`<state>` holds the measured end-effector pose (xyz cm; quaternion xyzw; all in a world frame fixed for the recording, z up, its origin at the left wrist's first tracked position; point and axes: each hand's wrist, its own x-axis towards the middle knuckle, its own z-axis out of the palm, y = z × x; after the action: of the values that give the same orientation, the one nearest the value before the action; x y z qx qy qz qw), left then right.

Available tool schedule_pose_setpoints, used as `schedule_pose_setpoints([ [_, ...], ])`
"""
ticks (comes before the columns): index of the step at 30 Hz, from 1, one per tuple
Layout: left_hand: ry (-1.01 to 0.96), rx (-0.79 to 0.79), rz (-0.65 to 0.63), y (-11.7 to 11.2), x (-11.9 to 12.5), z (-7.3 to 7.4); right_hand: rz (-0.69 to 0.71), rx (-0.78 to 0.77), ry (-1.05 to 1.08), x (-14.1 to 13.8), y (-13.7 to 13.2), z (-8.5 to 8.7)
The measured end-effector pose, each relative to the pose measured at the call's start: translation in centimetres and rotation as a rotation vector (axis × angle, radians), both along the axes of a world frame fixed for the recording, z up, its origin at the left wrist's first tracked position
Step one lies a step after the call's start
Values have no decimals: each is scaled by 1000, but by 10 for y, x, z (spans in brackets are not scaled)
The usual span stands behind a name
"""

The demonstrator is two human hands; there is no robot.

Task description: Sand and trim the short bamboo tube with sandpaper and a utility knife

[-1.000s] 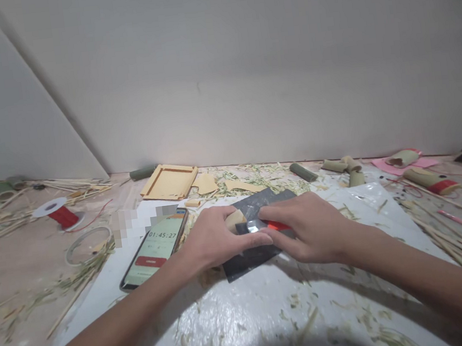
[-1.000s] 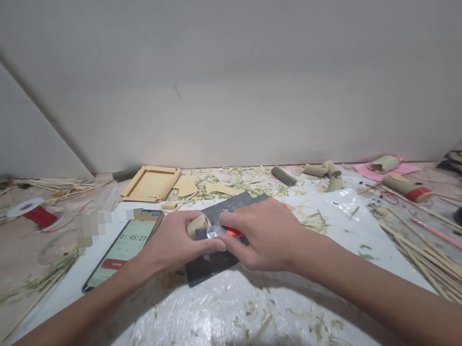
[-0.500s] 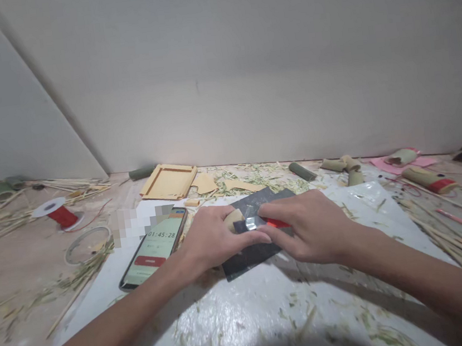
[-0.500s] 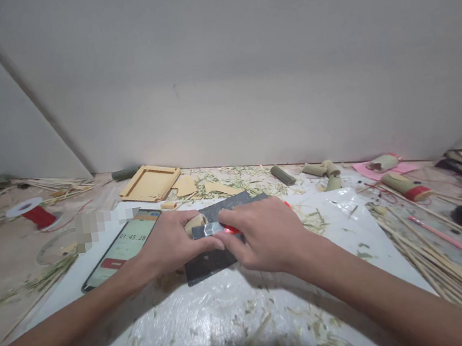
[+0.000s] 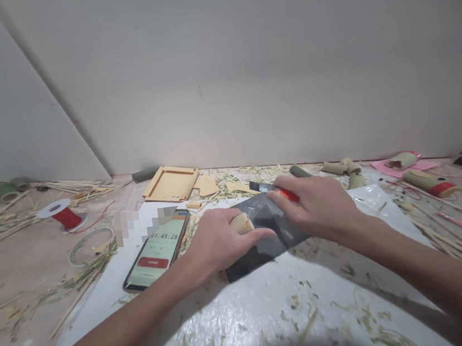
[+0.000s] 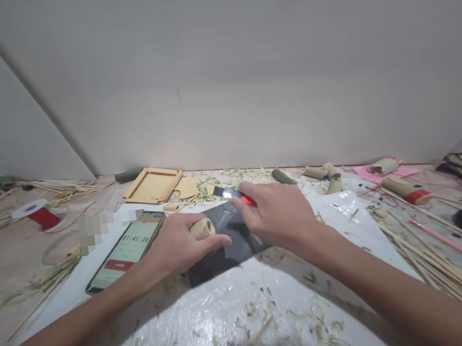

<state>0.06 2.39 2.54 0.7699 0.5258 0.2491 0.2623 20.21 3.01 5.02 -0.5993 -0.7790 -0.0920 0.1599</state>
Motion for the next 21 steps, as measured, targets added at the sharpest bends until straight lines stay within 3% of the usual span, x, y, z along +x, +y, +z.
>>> schedule_pose_setpoints([
  [6, -30, -48, 7, 2, 0, 4, 228, -173, 145, -2, -5, 3],
  [10, -99, -49, -39, 5, -4, 5, 361, -220, 96, -5, -9, 1],
  [21, -64, 9, -43, 7, -7, 1, 403, -163, -20, -8, -13, -6],
])
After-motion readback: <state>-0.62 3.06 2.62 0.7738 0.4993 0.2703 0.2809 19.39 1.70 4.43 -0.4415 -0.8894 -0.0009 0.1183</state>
